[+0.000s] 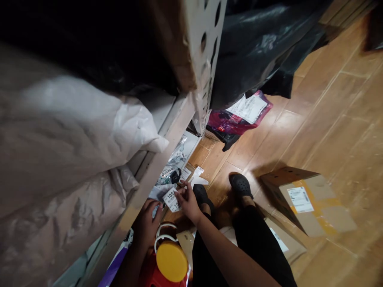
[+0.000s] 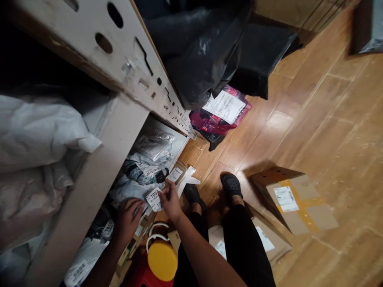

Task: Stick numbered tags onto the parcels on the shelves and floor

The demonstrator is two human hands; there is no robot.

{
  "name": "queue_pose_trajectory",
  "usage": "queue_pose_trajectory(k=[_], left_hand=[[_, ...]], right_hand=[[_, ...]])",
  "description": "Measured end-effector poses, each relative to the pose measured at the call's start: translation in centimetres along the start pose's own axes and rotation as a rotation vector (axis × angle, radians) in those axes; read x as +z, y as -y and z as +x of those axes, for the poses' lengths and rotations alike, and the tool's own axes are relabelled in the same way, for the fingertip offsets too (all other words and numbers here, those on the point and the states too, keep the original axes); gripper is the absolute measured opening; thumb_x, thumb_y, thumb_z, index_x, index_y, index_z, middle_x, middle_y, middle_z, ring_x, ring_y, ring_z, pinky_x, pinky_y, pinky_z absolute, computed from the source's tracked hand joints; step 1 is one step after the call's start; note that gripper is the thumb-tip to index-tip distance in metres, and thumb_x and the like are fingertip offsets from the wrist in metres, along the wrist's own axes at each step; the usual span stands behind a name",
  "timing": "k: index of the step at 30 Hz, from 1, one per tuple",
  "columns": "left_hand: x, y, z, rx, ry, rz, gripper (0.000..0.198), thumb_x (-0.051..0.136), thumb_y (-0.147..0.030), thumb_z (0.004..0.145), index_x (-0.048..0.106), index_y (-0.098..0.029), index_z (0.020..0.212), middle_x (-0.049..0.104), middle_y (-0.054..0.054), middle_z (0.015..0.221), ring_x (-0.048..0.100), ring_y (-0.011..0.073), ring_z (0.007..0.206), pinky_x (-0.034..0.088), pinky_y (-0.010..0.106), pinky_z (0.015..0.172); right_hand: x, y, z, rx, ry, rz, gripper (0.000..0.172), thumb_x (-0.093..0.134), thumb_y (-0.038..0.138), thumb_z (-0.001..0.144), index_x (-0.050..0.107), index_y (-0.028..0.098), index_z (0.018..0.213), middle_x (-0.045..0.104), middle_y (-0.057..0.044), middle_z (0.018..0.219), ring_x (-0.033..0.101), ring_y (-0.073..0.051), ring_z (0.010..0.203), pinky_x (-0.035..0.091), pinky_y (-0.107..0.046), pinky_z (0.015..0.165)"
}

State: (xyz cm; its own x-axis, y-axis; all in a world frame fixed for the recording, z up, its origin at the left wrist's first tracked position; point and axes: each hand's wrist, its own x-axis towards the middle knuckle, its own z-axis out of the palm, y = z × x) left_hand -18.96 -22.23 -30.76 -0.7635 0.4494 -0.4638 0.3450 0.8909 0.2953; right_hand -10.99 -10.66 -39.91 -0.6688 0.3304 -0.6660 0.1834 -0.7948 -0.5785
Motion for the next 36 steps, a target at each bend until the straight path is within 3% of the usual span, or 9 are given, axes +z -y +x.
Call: queue_pose_trajectory(k=[3, 5, 9, 15, 17, 20, 25, 30, 36], left_hand=[[0.0, -1.6, 0.4, -0.297, 0.088, -0.502, 0.046, 0.049, -0.053, 0.078, 0.065, -0.017, 0.102, 0.071, 0.012, 0.1, 0.066, 0.0256, 0.094, 0.054, 0.04, 0.083], [0.1, -2.3, 0.5, -0.425, 0.069, -0.662, 0.051, 0.058, -0.056, 0.068, 0.065, -0.015, 0.099, 0.073, 0.013, 0.099, 0.067, 0.027, 0.093, 0.054, 0.04, 0.083], [-0.2, -2.9, 0.6, -0.495, 0.012, -0.743, 0.052, 0.067, -0.055, 0.058, 0.068, -0.014, 0.088, 0.074, 0.012, 0.089, 0.068, 0.0266, 0.085, 0.055, 0.038, 0.079], [-0.7, -2.2, 0.3, -0.471, -0.023, -0.693, 0.051, 0.067, -0.055, 0.059, 0.07, -0.015, 0.089, 0.075, 0.012, 0.092, 0.069, 0.0263, 0.087, 0.056, 0.037, 0.079], [-0.6, -1.8, 0.1, -0.444, -0.026, -0.645, 0.049, 0.064, -0.055, 0.062, 0.07, -0.015, 0.088, 0.076, 0.012, 0.092, 0.07, 0.0261, 0.085, 0.056, 0.036, 0.077], [-0.2, -0.9, -0.5, -0.404, -0.01, -0.532, 0.041, 0.06, -0.053, 0.065, 0.069, -0.017, 0.084, 0.076, 0.01, 0.087, 0.07, 0.0259, 0.083, 0.056, 0.037, 0.076], [0.6, 1.0, -1.8, -0.289, 0.037, -0.307, 0.024, 0.058, -0.043, 0.067, 0.067, -0.022, 0.074, 0.074, 0.007, 0.084, 0.068, 0.0265, 0.081, 0.053, 0.04, 0.077], [0.2, 2.7, -0.8, 0.033, -0.207, 0.064, 0.022, 0.05, -0.035, 0.08, 0.065, -0.021, 0.071, 0.069, 0.01, 0.09, 0.063, 0.0273, 0.092, 0.05, 0.039, 0.079], [0.8, 4.4, 0.9, 0.117, -0.276, 0.436, 0.02, 0.053, -0.031, 0.086, 0.068, -0.018, 0.083, 0.066, 0.012, 0.09, 0.059, 0.0275, 0.086, 0.047, 0.038, 0.077]], right_hand=[[0.6, -0.4, -2.4, 0.056, 0.046, 0.134, 0.061, 0.068, 0.051, 0.069, 0.036, 0.025, 0.113, 0.051, 0.006, 0.069, 0.045, -0.01, 0.055, 0.037, -0.024, 0.054], [1.2, -0.2, -3.5, 0.075, 0.052, 0.174, 0.062, 0.069, 0.053, 0.068, 0.036, 0.025, 0.112, 0.052, 0.006, 0.07, 0.045, -0.01, 0.056, 0.037, -0.025, 0.055], [1.8, 0.2, -4.1, 0.076, 0.05, 0.206, 0.063, 0.071, 0.056, 0.067, 0.038, 0.024, 0.111, 0.054, 0.005, 0.07, 0.046, -0.011, 0.058, 0.038, -0.026, 0.059], [2.0, 0.1, -3.7, 0.11, 0.039, 0.192, 0.067, 0.075, 0.058, 0.059, 0.046, 0.023, 0.108, 0.055, 0.006, 0.067, 0.046, -0.01, 0.057, 0.039, -0.026, 0.059], [1.9, -0.2, -3.5, 0.168, 0.092, 0.129, 0.066, 0.074, 0.063, 0.057, 0.052, 0.022, 0.104, 0.057, 0.004, 0.068, 0.05, -0.011, 0.058, 0.042, -0.028, 0.063], [1.4, -1.2, -3.3, 0.24, 0.168, 0.008, 0.058, 0.072, 0.069, 0.052, 0.061, 0.018, 0.079, 0.059, 0.002, 0.063, 0.052, -0.013, 0.058, 0.044, -0.031, 0.066], [0.9, -3.4, -3.0, 0.27, 0.166, -0.131, 0.055, 0.072, 0.07, 0.048, 0.058, 0.018, 0.059, 0.055, 0.002, 0.054, 0.047, -0.012, 0.053, 0.04, -0.029, 0.059], [2.6, -4.8, -1.7, 0.273, 0.157, -0.309, 0.032, 0.071, 0.042, 0.069, 0.056, 0.017, 0.057, 0.051, 0.004, 0.052, 0.043, -0.009, 0.052, 0.037, -0.024, 0.055], [4.8, -4.9, 0.0, 0.272, 0.08, -0.576, 0.02, 0.069, 0.022, 0.073, 0.057, 0.018, 0.058, 0.051, 0.004, 0.054, 0.043, -0.01, 0.053, 0.034, -0.024, 0.057]])
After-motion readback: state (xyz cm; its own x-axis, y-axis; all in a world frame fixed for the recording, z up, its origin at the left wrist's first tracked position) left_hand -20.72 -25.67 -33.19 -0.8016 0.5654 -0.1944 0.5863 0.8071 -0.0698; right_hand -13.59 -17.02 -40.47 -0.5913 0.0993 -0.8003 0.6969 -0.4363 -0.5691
